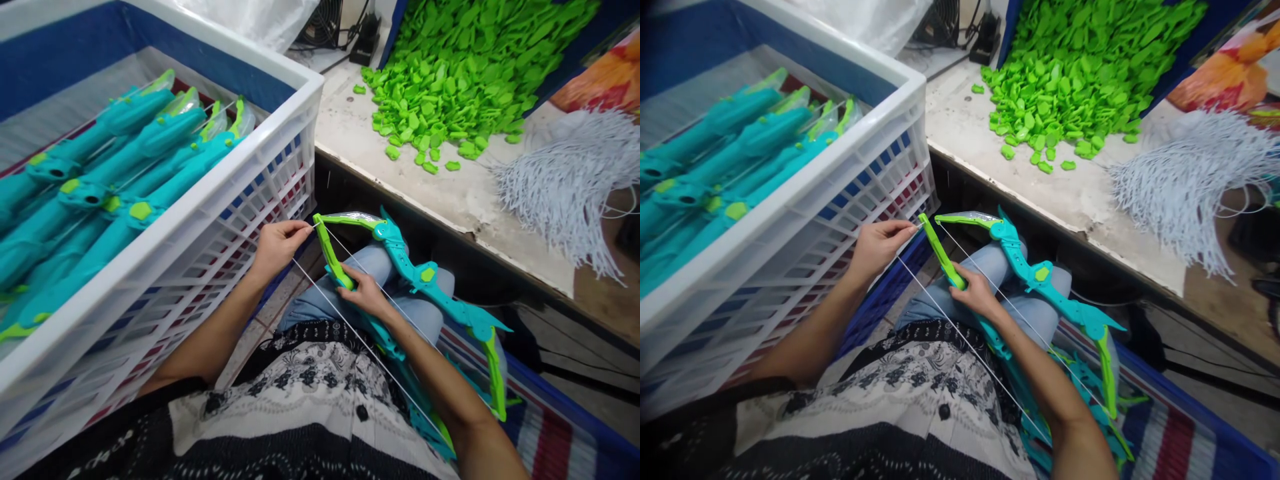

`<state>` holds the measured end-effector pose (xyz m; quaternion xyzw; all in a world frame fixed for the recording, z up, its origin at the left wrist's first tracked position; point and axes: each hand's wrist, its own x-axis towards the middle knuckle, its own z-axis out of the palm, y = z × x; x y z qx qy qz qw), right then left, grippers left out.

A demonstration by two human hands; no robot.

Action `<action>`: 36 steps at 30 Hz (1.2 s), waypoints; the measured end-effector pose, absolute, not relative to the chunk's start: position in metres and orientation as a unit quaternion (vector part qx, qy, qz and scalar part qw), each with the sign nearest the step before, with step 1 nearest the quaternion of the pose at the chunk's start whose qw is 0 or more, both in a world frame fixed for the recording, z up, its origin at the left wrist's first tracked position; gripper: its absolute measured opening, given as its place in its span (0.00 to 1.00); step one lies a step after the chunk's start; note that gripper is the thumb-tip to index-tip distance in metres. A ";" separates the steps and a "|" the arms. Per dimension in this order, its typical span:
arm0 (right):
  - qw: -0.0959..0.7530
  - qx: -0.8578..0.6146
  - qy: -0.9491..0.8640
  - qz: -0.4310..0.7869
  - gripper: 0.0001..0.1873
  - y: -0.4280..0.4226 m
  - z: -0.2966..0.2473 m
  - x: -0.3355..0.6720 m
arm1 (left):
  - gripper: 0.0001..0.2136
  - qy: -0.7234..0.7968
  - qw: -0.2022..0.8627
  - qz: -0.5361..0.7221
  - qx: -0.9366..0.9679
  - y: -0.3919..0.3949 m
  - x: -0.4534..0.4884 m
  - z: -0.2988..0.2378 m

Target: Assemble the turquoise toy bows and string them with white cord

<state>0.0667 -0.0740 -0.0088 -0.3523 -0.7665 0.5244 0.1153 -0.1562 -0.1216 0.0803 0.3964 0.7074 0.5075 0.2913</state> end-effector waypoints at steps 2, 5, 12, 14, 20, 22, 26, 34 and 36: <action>0.115 -0.351 -0.770 0.521 0.33 -0.075 -0.008 0.067 | 0.08 0.698 0.299 0.517 0.395 -0.119 -0.155 0.078; 0.118 -0.347 -0.780 0.508 0.32 -0.078 -0.007 0.067 | 0.08 0.684 0.318 0.532 0.384 -0.115 -0.154 0.074; 0.107 -0.325 -0.830 0.441 0.31 -0.085 -0.006 0.066 | 0.19 0.604 0.459 0.535 0.372 -0.113 -0.158 0.072; 0.104 -0.308 -0.852 0.411 0.31 -0.083 -0.003 0.065 | 0.18 0.602 0.458 0.537 0.374 -0.116 -0.159 0.070; 0.281 -0.292 -0.837 0.368 0.16 -0.052 0.032 0.031 | 0.20 0.579 0.459 0.563 0.371 -0.122 -0.160 0.064; 0.339 -0.267 -0.808 0.402 0.12 -0.040 0.044 0.009 | 0.20 0.570 0.468 0.569 0.363 -0.122 -0.159 0.065; 0.363 -0.216 -0.757 0.499 0.08 -0.027 0.048 -0.029 | 0.21 0.551 0.488 0.588 0.335 -0.121 -0.158 0.067; 0.402 -0.224 -0.738 0.493 0.06 -0.032 0.047 -0.039 | 0.20 0.566 0.495 0.585 0.306 -0.116 -0.155 0.067; 0.405 -0.253 -0.742 0.471 0.08 -0.035 0.048 -0.039 | 0.19 0.592 0.496 0.565 0.289 -0.112 -0.154 0.067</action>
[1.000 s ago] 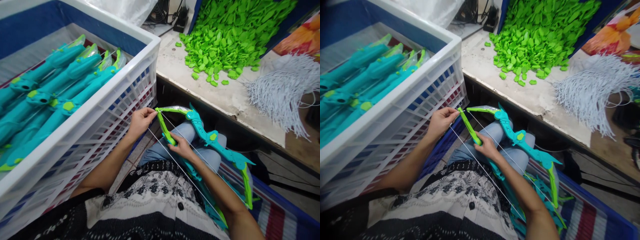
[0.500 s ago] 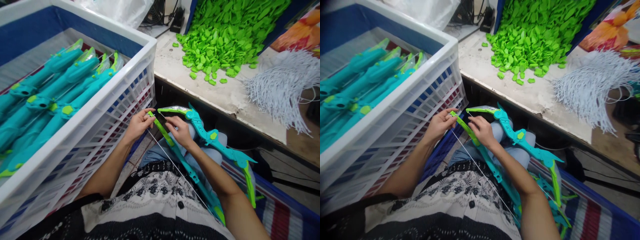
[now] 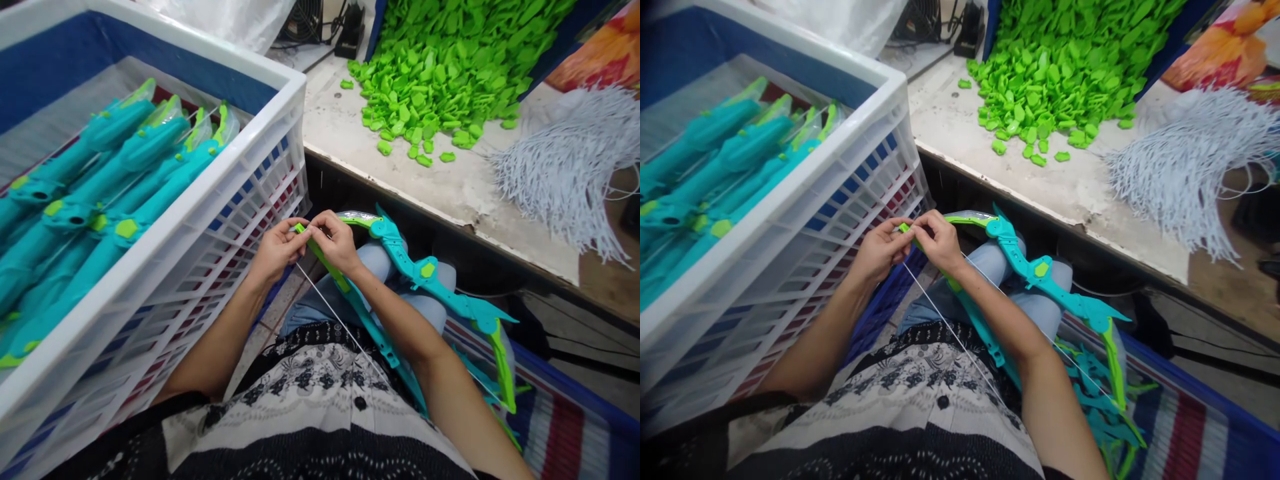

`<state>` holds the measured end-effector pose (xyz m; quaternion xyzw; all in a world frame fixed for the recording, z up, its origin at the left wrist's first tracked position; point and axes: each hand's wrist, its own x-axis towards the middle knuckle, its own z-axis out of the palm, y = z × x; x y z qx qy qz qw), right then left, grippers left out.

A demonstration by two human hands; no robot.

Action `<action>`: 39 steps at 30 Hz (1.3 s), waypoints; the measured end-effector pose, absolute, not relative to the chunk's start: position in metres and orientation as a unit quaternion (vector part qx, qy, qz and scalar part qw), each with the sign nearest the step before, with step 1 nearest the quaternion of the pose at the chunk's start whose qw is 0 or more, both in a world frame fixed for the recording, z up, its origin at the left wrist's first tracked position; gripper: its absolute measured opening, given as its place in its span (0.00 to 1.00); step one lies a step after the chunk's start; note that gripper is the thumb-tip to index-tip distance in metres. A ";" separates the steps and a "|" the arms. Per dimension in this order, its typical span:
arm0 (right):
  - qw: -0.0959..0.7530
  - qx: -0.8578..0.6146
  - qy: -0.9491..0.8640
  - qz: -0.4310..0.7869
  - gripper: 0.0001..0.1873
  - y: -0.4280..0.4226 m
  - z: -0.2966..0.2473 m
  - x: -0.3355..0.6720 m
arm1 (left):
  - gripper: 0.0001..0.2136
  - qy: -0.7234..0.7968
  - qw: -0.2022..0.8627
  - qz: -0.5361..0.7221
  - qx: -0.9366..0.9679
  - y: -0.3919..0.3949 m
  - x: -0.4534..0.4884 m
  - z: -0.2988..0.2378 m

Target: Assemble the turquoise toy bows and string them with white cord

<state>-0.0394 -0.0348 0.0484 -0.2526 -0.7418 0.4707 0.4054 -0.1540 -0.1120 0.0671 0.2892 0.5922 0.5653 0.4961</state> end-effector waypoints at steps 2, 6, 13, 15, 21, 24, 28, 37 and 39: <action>0.419 -0.288 -0.730 0.457 0.08 -0.032 0.046 -0.042 | 0.17 0.638 0.459 0.545 0.293 -0.108 -0.153 0.067; 0.465 -0.367 -0.667 0.451 0.08 0.016 0.033 -0.042 | 0.09 0.705 0.247 0.524 0.408 -0.105 -0.147 0.066; 0.594 -0.408 -0.586 0.370 0.13 0.086 0.071 -0.012 | 0.08 0.638 0.261 0.521 0.504 -0.097 -0.133 0.076; 0.575 -0.335 -0.668 0.333 0.10 0.044 0.085 -0.012 | 0.10 0.616 0.359 0.543 0.445 -0.086 -0.135 0.082; 0.509 -0.221 -0.776 0.300 0.04 -0.062 0.071 -0.030 | 0.09 0.614 0.435 0.571 0.327 -0.072 -0.156 0.118; 0.505 -0.252 -0.754 0.336 0.05 -0.059 0.063 -0.036 | 0.05 0.669 0.350 0.507 0.416 -0.084 -0.162 0.136; 0.508 -0.271 -0.727 0.374 0.06 -0.051 0.071 -0.040 | 0.05 0.655 0.346 0.553 0.381 -0.094 -0.153 0.139; 0.531 -0.273 -0.711 0.373 0.07 -0.042 0.084 -0.035 | 0.15 0.567 0.521 0.574 0.278 -0.094 -0.152 0.126; 0.529 -0.265 -0.713 0.378 0.08 -0.040 0.084 -0.035 | 0.16 0.561 0.525 0.577 0.275 -0.095 -0.152 0.126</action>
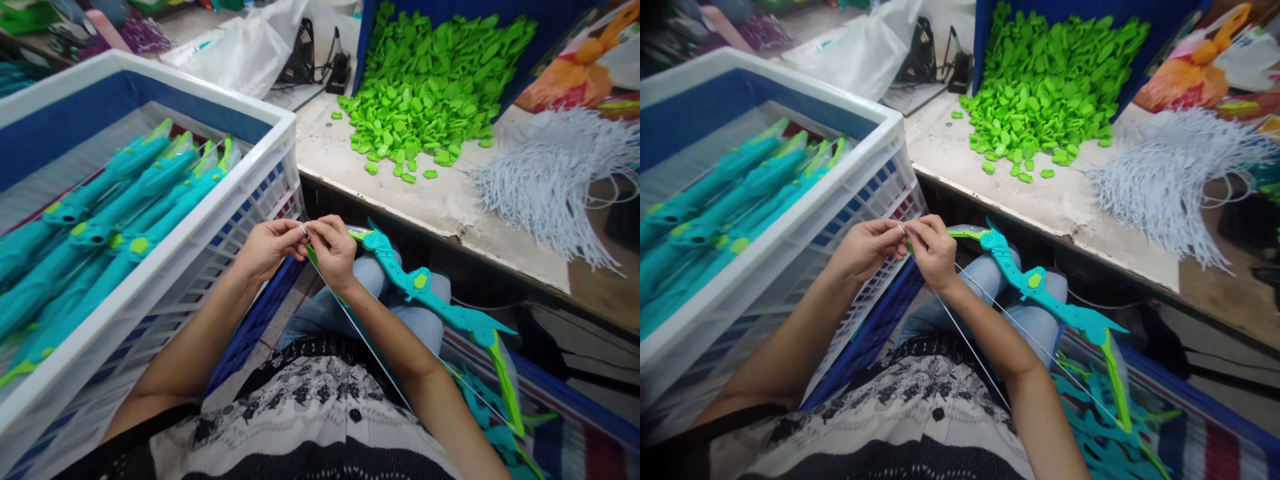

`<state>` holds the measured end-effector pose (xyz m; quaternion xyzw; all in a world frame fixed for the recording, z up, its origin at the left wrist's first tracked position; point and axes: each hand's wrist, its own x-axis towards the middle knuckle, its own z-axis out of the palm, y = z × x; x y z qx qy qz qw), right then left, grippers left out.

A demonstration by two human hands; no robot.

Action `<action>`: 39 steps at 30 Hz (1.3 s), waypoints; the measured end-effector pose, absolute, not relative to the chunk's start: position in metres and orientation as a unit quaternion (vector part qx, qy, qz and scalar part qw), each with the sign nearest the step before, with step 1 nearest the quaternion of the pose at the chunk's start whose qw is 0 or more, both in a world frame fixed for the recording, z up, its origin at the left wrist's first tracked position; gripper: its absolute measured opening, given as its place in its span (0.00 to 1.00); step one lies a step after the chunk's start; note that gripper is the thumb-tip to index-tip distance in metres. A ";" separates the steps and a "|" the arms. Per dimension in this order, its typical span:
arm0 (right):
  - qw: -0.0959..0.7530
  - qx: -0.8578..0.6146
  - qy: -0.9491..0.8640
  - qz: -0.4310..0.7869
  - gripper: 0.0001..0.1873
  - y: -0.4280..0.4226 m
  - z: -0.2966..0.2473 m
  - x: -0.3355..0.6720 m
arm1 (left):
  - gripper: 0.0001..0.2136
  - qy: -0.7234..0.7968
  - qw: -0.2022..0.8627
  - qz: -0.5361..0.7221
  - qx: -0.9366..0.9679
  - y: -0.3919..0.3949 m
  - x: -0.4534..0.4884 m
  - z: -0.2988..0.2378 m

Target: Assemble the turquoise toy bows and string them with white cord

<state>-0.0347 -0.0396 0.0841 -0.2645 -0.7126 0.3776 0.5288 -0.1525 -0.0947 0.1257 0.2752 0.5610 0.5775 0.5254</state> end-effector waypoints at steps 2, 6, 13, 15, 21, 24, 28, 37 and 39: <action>0.520 -0.251 -0.722 0.382 0.10 -0.038 0.085 -0.034 | 0.16 0.554 0.521 0.593 0.264 -0.094 -0.149 0.126; 0.500 -0.233 -0.760 0.343 0.14 -0.035 0.087 -0.031 | 0.14 0.548 0.505 0.627 0.228 -0.090 -0.139 0.123; 0.462 -0.171 -0.816 0.303 0.09 -0.018 0.096 -0.019 | 0.02 0.483 0.571 0.642 0.169 -0.089 -0.143 0.121; 0.453 -0.156 -0.834 0.275 0.08 -0.012 0.096 -0.016 | 0.02 0.477 0.587 0.630 0.176 -0.090 -0.146 0.122; 0.452 -0.144 -0.862 0.177 0.07 -0.010 0.093 -0.015 | 0.07 0.522 0.568 0.584 0.251 -0.091 -0.151 0.121; 0.454 -0.170 -0.844 0.229 0.06 -0.013 0.093 -0.015 | 0.08 0.574 0.514 0.561 0.301 -0.092 -0.151 0.119; 0.438 -0.173 -0.841 0.267 0.07 -0.017 0.091 -0.011 | 0.11 0.629 0.468 0.527 0.330 -0.094 -0.153 0.119; 0.390 -0.274 -0.860 0.182 0.10 -0.018 0.079 -0.018 | 0.11 0.689 0.328 0.426 0.486 -0.103 -0.150 0.124; 0.380 -0.285 -0.851 0.224 0.09 -0.016 0.079 -0.015 | 0.10 0.687 0.310 0.450 0.479 -0.105 -0.147 0.120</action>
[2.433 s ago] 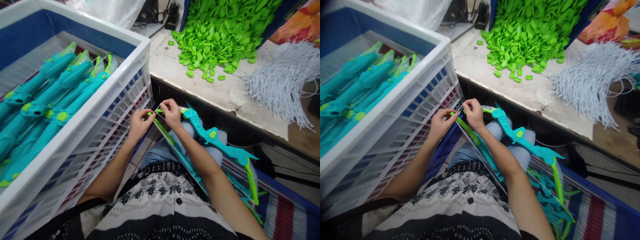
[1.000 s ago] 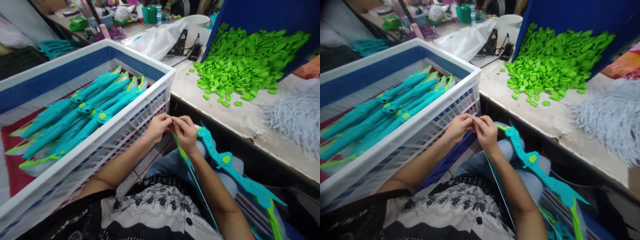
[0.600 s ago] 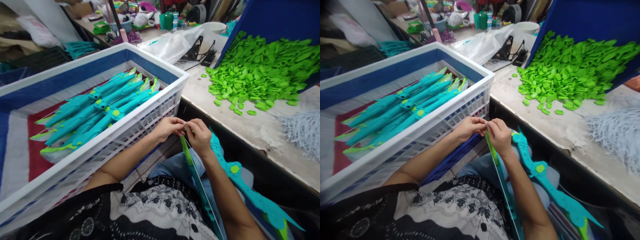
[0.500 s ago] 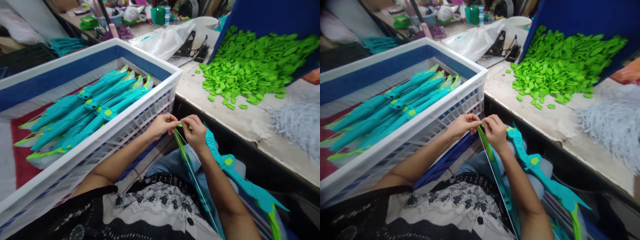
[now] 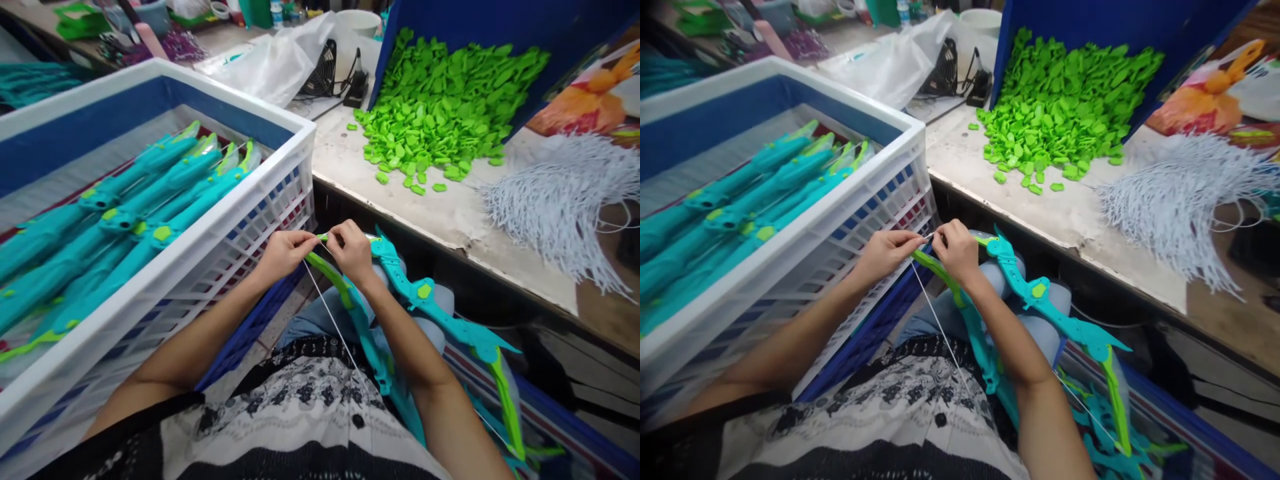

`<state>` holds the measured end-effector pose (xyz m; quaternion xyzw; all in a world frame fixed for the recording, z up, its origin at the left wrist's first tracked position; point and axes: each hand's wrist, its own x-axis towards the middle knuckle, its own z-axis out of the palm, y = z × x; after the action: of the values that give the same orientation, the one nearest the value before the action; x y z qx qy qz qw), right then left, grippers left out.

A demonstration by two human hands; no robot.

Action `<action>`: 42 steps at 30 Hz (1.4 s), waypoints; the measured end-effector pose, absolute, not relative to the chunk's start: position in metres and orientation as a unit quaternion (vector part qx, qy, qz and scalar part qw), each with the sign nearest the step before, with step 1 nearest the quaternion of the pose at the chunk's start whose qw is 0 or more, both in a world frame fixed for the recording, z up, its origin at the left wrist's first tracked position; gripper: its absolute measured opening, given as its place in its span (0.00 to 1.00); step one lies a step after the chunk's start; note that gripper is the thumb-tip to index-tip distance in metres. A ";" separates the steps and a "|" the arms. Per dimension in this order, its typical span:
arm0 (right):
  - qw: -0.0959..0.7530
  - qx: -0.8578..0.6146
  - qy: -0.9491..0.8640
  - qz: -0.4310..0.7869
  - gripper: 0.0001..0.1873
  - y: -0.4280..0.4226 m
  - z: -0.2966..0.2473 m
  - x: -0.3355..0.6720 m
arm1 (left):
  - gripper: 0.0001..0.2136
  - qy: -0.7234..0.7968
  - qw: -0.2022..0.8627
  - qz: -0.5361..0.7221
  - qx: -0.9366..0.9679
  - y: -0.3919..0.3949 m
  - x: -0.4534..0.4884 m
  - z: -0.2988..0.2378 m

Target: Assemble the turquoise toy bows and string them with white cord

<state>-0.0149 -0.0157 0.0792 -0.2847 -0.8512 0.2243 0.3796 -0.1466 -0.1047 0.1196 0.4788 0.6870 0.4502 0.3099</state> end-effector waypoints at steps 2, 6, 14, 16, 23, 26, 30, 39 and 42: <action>0.354 -0.265 -0.860 0.254 0.10 -0.016 0.078 0.005 | 0.11 0.659 0.331 0.511 0.441 -0.111 -0.143 0.111; 0.310 -0.355 -0.879 0.073 0.16 -0.013 0.043 0.093 | 0.15 0.548 0.390 0.693 0.258 -0.145 -0.136 0.083; 0.046 -0.406 -0.911 -0.048 0.23 0.001 -0.022 0.194 | 0.16 0.384 0.451 0.378 0.712 -0.185 -0.066 0.033; 0.029 -0.436 -0.898 0.048 0.24 0.006 -0.010 0.191 | 0.22 0.314 0.382 0.306 0.814 -0.178 -0.053 0.031; -0.093 -0.406 -0.769 0.486 0.23 0.039 0.039 0.210 | 0.25 0.276 0.159 0.127 0.940 -0.138 -0.032 0.001; -0.133 -0.336 -0.730 0.580 0.25 0.041 0.040 0.201 | 0.26 0.288 0.096 0.080 0.949 -0.125 -0.019 -0.003; -0.141 -0.332 -0.665 0.654 0.30 0.051 0.019 0.173 | 0.29 0.338 0.070 0.057 0.937 -0.103 -0.020 0.013; 0.003 -0.513 -0.676 0.529 0.23 0.084 0.043 0.196 | 0.28 0.468 0.102 -0.044 0.877 -0.031 -0.031 0.040; 0.073 -0.507 -0.754 0.412 0.20 0.070 0.072 0.226 | 0.26 0.487 0.112 -0.106 0.860 -0.025 -0.023 0.042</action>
<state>0.2264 0.0702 0.0723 -0.5071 -0.7535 0.4120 0.0729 -0.0226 -0.0252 0.0423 0.8596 0.4873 -0.1057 0.1116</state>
